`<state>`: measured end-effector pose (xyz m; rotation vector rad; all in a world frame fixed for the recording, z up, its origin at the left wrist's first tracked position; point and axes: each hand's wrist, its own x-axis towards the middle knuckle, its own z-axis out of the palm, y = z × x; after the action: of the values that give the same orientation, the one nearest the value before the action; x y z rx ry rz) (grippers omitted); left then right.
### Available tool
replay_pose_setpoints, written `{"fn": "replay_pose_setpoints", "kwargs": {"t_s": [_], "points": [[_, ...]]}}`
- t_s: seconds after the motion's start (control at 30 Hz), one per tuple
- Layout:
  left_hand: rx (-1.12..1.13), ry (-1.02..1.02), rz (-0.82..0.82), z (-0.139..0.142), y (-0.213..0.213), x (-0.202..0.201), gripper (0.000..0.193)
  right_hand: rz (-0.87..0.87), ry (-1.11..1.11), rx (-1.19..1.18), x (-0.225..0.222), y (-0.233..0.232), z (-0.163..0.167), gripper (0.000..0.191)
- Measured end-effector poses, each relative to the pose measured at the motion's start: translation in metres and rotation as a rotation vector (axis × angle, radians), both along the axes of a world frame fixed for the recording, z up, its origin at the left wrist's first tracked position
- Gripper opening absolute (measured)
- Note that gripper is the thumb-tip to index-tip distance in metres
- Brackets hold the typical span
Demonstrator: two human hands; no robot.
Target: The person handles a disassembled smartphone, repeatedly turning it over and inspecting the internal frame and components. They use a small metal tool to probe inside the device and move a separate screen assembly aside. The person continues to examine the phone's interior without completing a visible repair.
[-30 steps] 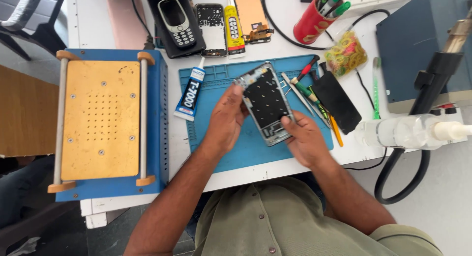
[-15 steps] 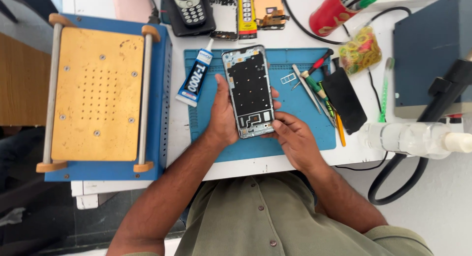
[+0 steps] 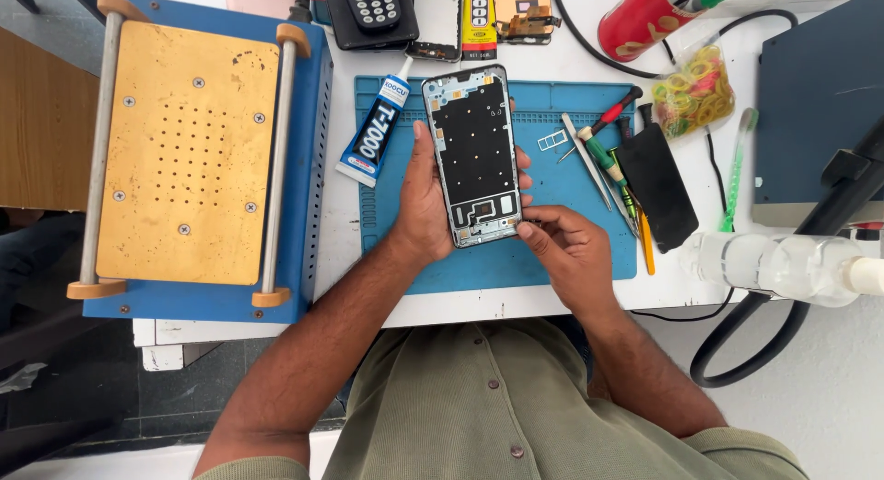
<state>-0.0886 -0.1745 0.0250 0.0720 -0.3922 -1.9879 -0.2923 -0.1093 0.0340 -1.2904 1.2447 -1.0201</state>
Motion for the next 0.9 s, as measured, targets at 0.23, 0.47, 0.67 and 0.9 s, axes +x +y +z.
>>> {"fn": "replay_pose_setpoints", "kwargs": {"t_s": [0.23, 0.47, 0.67, 0.9], "points": [[-0.007, -0.01, -0.008, -0.002, 0.0, 0.0, 0.087, 0.019, -0.017, -0.009, 0.001, 0.001, -0.003, 0.022], [-0.015, -0.03, -0.012, -0.004, 0.0, 0.0, 0.088, 0.01, 0.0, -0.012, 0.003, 0.003, -0.001, 0.022], [-0.031, -0.038, -0.013, -0.002, 0.001, 0.001, 0.088, 0.015, 0.01, -0.019, 0.005, 0.005, 0.0, 0.022], [-0.122, -0.034, 0.003, -0.002, 0.004, 0.0, 0.088, 0.017, -0.02, -0.023, 0.008, 0.01, 0.003, 0.021]]}}
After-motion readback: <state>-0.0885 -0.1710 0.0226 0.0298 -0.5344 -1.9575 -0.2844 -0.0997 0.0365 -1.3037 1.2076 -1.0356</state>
